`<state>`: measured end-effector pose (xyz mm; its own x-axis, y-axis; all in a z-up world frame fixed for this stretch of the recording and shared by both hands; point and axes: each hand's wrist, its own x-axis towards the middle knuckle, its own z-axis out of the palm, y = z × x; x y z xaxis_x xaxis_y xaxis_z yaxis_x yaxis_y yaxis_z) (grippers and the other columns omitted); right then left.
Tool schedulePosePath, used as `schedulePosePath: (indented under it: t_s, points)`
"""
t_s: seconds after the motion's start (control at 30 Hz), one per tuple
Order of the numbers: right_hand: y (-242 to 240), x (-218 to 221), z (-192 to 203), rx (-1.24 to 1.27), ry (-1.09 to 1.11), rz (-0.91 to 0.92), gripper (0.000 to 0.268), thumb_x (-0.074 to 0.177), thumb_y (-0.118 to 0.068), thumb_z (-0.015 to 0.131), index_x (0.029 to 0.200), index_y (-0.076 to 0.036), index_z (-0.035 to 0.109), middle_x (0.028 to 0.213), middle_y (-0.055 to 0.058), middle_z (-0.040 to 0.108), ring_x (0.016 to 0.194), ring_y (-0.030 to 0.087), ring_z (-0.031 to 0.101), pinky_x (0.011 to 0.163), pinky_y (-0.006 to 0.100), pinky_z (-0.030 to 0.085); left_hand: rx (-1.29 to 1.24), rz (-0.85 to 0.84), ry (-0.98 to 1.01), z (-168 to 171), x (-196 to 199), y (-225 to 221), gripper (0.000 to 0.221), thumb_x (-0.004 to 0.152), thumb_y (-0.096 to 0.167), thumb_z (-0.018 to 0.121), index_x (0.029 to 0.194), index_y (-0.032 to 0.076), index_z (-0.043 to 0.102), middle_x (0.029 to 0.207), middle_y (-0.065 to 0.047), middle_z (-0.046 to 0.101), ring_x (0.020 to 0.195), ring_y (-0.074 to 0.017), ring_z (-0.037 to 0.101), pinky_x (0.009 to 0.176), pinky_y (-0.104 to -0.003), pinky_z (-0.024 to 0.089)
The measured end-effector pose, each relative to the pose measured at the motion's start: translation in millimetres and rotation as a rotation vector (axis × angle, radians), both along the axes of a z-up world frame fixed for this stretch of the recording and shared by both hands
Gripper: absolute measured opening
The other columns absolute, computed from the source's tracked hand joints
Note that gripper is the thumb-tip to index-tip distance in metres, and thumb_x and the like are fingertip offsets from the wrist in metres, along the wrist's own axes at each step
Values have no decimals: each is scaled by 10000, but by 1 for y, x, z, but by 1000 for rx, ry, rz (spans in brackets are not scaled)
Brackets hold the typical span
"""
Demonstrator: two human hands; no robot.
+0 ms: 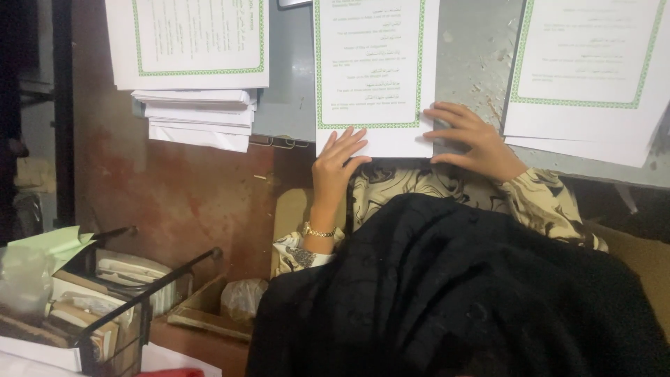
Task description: Assembling printed sheets from multiple stacks and stapling them together to create booklets.
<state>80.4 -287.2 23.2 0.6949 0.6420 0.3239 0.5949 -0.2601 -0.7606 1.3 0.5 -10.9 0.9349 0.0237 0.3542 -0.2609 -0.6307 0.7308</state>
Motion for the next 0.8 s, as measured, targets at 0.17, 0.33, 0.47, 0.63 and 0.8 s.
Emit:
schedulePosePath:
  t_s: [0.17,0.33,0.47,0.63,0.8]
  points:
    - [0,-6,-12,-90,-100,-26,208,775,-44,830,975,-83,786,1369,194,664,1367,388,538,1190,552,389,-11,7,5,0,0,-1,355,788,264,846,1130,197,778,1232,25,746,1260,-207,634,1174,-401,411]
    - [6,-7,0,-54,-54,-33,119,847,-73,784,964,-91,788,1371,167,670,1370,372,540,1214,542,355,-11,7,4,-2,0,-1,371,786,263,854,1143,200,774,1244,29,741,1267,-208,630,1177,-404,410]
    - [7,-5,0,17,113,-74,77,883,-138,766,937,-87,784,1373,169,666,1373,395,538,1207,577,338,-25,1,7,-2,-1,-1,383,784,256,862,1153,202,771,1248,25,739,1274,-216,623,1184,-412,397]
    - [15,-7,9,93,205,-175,65,900,-95,744,933,-45,771,1311,205,691,1293,430,590,1130,606,397,-37,-3,1,0,0,-2,430,764,292,881,1169,208,763,1272,28,728,1285,-222,616,1192,-422,392]
    - [30,-13,18,120,1,-317,77,936,-43,756,1010,-52,775,1322,162,689,1246,381,601,1070,533,462,49,47,-10,-4,-2,-5,426,799,224,871,1203,209,738,1356,22,681,1332,-211,583,1198,-424,401]
